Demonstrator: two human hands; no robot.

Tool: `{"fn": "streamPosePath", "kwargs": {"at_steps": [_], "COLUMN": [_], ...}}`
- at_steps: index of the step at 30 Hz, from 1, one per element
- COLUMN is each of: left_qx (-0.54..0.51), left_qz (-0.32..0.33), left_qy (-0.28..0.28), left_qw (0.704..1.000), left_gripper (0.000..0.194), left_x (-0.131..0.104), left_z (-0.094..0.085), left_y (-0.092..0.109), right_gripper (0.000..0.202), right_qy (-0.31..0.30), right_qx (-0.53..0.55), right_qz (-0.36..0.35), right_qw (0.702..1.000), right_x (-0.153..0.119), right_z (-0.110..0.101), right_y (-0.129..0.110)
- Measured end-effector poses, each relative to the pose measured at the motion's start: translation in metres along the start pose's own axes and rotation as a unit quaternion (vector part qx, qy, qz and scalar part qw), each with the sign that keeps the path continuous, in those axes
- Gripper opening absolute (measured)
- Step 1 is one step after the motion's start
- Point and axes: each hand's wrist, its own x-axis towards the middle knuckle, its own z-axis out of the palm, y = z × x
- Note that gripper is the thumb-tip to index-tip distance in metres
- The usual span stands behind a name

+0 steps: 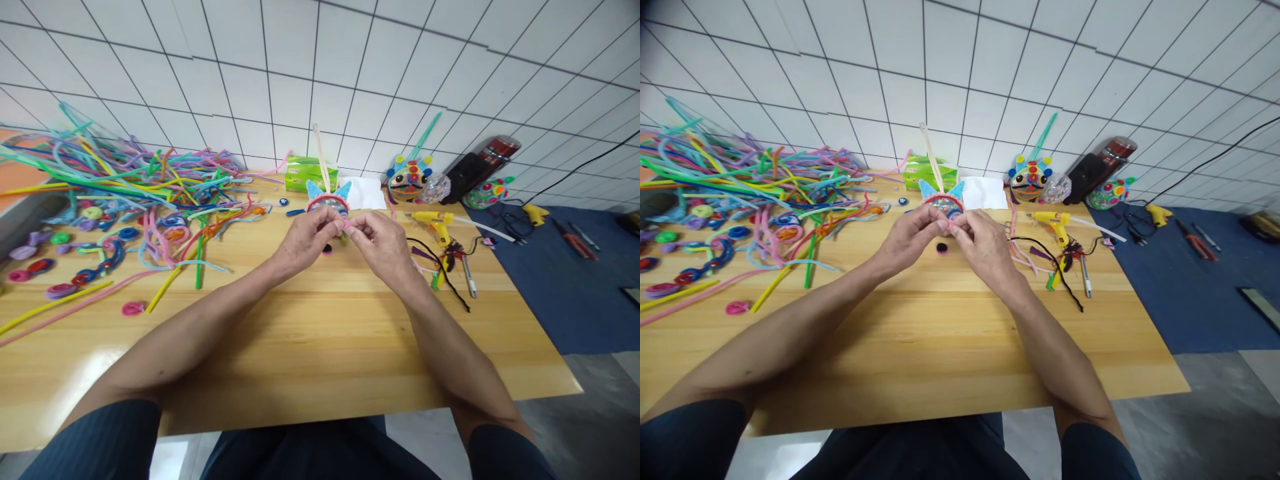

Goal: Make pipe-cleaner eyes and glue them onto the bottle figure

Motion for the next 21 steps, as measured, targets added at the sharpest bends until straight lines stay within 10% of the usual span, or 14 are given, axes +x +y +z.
{"fn": "streamPosePath", "kwargs": {"at_steps": [12,21], "left_qx": [0.112,-0.047], "left_qz": [0.066,-0.010], "left_qy": [-0.004,0.016], "left_qw": [0.992,0.999], "left_gripper": [0.016,0.022], "left_x": [0.0003,0.0001], "left_z": [-0.0031,0.0061], "left_y": [-0.0025,-0.0052], "right_gripper": [0.014,0.012], "right_qy": [-0.007,-0.013], "right_qx": [-0.049,0.076], "right_qz": [-0.021,0.071], "right_qw": [0.999,0.995], "right_x": [-0.0018,0.0007], "right_z": [0.0015,0.0008], "right_y": [0.0021,-0.0009]}}
